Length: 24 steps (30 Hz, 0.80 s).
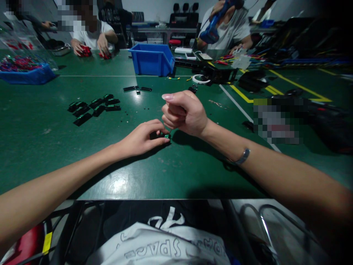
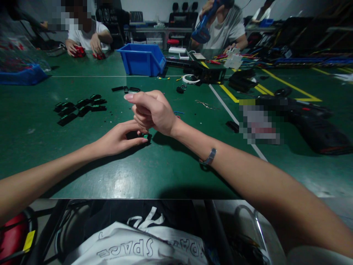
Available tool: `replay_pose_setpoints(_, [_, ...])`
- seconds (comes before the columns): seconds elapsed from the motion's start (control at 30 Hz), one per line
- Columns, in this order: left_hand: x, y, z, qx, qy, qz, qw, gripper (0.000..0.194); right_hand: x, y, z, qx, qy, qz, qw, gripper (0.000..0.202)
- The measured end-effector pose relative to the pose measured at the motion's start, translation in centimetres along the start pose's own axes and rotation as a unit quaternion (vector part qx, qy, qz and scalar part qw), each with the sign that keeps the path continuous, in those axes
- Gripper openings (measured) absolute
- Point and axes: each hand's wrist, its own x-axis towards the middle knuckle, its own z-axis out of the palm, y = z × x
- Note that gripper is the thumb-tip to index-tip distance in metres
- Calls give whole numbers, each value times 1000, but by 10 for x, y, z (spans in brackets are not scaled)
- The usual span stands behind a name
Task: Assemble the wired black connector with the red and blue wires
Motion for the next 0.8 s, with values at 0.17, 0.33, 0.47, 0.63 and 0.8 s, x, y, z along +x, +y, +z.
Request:
replay_pose_setpoints(0.17, [0,0,1,-14,4,-6,1000,26,0,0,0,-2,2,1,1000,56])
replay_pose_setpoints(0.33, [0,0,2,-16,11,-11,1000,26,1,2,0,-1,5,5,1000,55])
replay_pose_setpoints(0.47, [0,-2,3,-24,16,-11,1000,25,3,5,-2,22,-17,-7,1000,54])
replay_pose_setpoints(0.63, [0,-4,4,-33,18,-3,999,27,4,7,-1,20,-20,-17,999,54])
replay_pose_setpoints(0.8, [1,-4,4,-35,18,-5,999,29,5,11,2,3,-22,-33,999,53])
